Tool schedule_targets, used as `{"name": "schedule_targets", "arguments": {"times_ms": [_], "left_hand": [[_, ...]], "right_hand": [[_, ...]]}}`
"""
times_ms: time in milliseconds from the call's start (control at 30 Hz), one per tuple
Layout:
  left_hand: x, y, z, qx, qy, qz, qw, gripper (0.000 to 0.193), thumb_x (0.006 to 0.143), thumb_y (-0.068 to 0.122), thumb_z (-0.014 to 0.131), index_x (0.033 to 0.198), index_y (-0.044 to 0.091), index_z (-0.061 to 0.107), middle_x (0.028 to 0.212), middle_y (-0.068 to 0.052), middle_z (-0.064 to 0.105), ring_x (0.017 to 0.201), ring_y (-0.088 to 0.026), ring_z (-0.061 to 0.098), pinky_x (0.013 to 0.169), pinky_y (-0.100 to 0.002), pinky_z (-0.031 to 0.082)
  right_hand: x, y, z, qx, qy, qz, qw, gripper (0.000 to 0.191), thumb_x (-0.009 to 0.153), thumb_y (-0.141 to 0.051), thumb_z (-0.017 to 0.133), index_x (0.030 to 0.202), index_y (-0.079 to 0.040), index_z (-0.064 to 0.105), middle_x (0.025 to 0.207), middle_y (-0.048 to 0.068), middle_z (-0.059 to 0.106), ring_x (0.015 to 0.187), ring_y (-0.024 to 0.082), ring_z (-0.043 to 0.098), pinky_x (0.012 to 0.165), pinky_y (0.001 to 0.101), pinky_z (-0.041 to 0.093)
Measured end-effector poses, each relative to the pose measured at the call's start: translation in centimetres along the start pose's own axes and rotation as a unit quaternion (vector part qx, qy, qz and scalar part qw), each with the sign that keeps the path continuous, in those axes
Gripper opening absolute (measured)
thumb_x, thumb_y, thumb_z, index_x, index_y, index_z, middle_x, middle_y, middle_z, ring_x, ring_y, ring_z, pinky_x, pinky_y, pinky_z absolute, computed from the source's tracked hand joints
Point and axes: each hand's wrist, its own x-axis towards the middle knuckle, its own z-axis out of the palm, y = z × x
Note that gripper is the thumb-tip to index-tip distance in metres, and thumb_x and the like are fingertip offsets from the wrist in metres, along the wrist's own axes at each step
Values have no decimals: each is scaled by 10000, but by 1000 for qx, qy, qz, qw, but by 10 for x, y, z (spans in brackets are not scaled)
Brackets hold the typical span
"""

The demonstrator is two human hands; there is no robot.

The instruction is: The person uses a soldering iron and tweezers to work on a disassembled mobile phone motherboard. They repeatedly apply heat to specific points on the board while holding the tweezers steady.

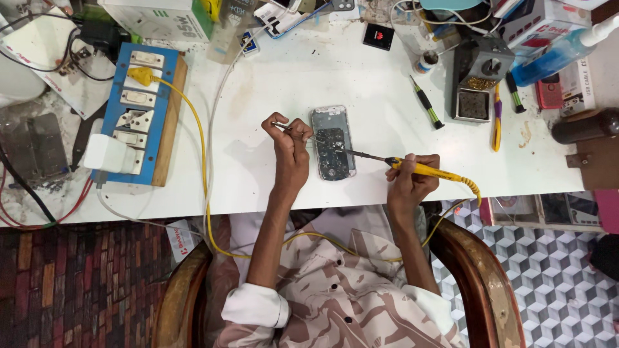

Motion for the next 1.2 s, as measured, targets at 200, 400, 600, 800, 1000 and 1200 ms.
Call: {"name": "schedule_targets", "arguments": {"times_ms": [200, 400, 600, 800, 1000, 1200], "left_hand": [[0, -3, 2, -17, 6, 6, 1000, 134, 1149, 45, 310, 1171, 104, 191, 750, -38, 376, 735, -157, 392, 790, -309, 449], [-1, -1, 1, -5, 0, 5, 1000, 147, 1135, 9, 281, 1169, 105, 176, 746, -45, 377, 727, -162, 389, 773, -302, 425], [0, 4, 1, 0, 1, 25, 1000, 129, 1134, 42, 285, 1179, 100, 179, 748, -52, 401, 730, -161, 399, 780, -302, 423], [-1, 4, 0, 3, 4, 0, 1000, 124, 1152, 66, 295, 1176, 101, 179, 747, -49, 393, 733, -158, 396, 779, -296, 421], [-1, 1, 0, -37, 0, 12, 999, 156, 1119, -12, 244, 1207, 99, 178, 786, -52, 367, 763, -167, 385, 814, -299, 422], [-2, -1, 0, -10, 2, 5, 1000, 196, 1123, -53, 282, 1176, 105, 178, 746, -45, 371, 729, -158, 383, 780, -288, 424]], "right_hand": [[-6, -7, 0, -74, -1, -13, 997, 229, 1082, -175, 579, 970, -45, 427, 722, 55, 529, 561, 101, 541, 541, 240, 479], [-13, -10, -2, -51, -31, -17, 998, 195, 1079, -159, 548, 992, -58, 406, 803, 38, 522, 619, 86, 489, 579, 247, 478], [-12, -4, -4, -65, -32, -26, 997, 201, 1081, -169, 524, 955, -56, 415, 740, 14, 488, 585, 55, 431, 521, 234, 393], [-10, 2, -4, -40, -3, 0, 999, 215, 1061, -141, 530, 915, -59, 397, 725, 1, 462, 589, 44, 382, 509, 224, 348], [-11, -3, -6, -44, 3, 22, 999, 171, 1047, -126, 506, 924, -54, 412, 775, 15, 489, 645, 43, 412, 550, 224, 382], [-12, -5, -7, -64, 3, 15, 998, 176, 1042, -128, 504, 914, -53, 410, 752, 24, 486, 607, 48, 392, 529, 231, 351]]}}
